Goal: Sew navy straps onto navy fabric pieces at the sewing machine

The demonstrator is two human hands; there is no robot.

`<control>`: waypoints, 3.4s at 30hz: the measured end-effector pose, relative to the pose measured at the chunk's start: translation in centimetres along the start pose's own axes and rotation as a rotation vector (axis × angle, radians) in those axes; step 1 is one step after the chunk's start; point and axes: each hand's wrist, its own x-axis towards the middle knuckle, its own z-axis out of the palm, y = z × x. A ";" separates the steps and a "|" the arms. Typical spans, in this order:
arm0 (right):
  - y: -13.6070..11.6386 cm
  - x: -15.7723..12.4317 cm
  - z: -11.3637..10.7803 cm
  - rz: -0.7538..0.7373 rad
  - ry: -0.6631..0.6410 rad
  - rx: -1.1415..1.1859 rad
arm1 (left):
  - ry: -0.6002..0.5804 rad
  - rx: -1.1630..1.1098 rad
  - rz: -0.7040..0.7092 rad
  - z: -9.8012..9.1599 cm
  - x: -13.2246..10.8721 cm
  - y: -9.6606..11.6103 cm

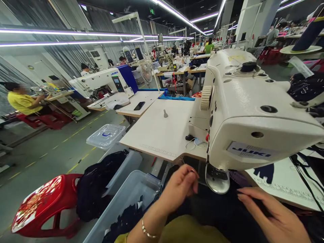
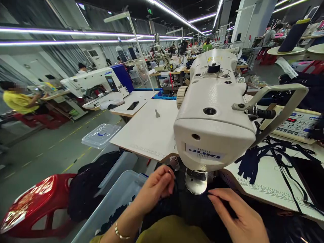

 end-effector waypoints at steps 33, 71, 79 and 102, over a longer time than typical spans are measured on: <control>-0.6 -0.6 2.6 -0.032 -0.221 0.119 | -0.096 1.419 0.805 3.5 -1.3 -2.0; 4.1 -4.5 3.5 0.645 -0.352 0.464 | -0.330 0.786 0.043 2.3 -0.6 -4.4; 3.3 -5.1 3.9 0.580 -0.322 0.517 | -0.237 0.511 -0.083 4.1 -0.5 -6.8; 1.0 -3.8 3.9 0.078 0.059 0.444 | -0.105 1.180 0.692 5.7 -1.9 -4.3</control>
